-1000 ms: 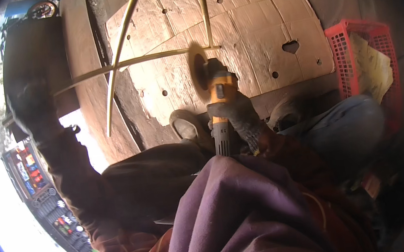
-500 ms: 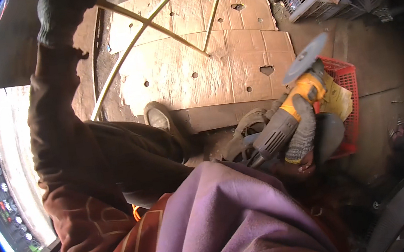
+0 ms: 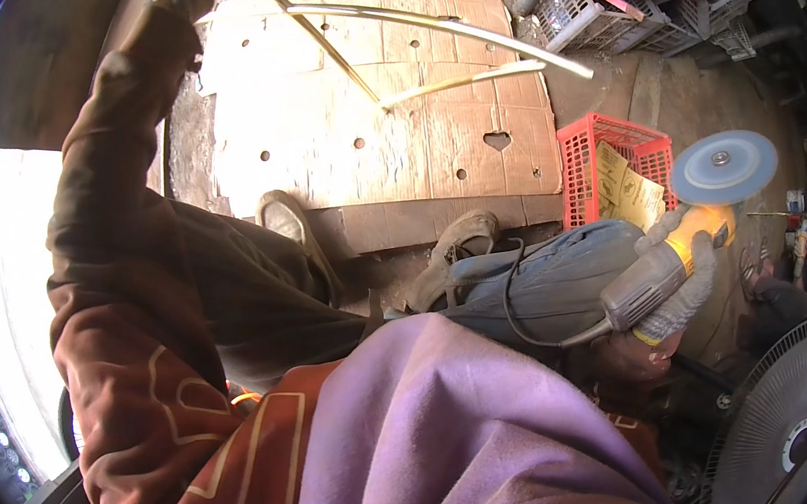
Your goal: The person uses an angle grinder to sand and smooth the edges of metal components. They handle a metal frame and separate curved metal pieces, swapping between different grinding discs while holding the items in place.
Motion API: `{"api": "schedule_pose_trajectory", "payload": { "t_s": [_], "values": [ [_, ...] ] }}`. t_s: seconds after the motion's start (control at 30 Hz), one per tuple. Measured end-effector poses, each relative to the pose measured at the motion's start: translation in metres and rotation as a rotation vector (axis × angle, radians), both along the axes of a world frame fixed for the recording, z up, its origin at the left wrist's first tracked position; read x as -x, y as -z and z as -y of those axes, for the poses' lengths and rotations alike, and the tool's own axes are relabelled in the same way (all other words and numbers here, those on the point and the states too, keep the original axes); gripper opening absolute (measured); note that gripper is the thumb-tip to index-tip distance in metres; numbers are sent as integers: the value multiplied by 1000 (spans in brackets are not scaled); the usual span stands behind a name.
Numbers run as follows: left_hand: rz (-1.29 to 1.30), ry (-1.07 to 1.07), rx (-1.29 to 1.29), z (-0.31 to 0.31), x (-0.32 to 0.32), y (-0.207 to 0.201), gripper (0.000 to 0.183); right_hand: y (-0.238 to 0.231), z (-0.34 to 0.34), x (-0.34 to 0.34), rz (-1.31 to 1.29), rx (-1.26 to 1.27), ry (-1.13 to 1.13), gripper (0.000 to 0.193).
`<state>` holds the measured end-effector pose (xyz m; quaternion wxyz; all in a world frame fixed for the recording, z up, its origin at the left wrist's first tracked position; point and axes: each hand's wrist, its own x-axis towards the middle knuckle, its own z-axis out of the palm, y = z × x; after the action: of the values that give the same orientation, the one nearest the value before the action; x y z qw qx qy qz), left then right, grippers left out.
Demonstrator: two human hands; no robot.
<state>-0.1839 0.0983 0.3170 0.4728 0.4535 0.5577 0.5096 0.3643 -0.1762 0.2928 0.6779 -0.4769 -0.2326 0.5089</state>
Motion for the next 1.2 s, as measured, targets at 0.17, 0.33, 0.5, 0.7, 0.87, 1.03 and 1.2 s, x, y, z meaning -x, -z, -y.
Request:
{"api": "schedule_pose_trajectory", "payload": {
  "t_s": [0.17,0.33,0.5,0.7,0.87,1.03,1.2],
  "values": [
    [-294,-69,245,-2,-16,16,32,3,-1,31,35,128,-9,47],
    [-152,-72,358,-11,-37,38,44,11,-10,74,41,226,-105,52],
    [-229,-177,216,-29,-51,89,22,26,-46,88,134,379,-381,44],
    [-135,128,14,-37,-40,103,49,64,-83,115,192,530,-724,39],
    [-341,133,54,-24,-57,80,63,112,-110,164,532,584,-1021,49],
    [-238,346,57,-17,-44,81,51,142,-115,210,561,537,-1173,62],
    [55,397,38,-26,-35,105,37,175,-118,243,772,377,-1209,68]
  ]
}}
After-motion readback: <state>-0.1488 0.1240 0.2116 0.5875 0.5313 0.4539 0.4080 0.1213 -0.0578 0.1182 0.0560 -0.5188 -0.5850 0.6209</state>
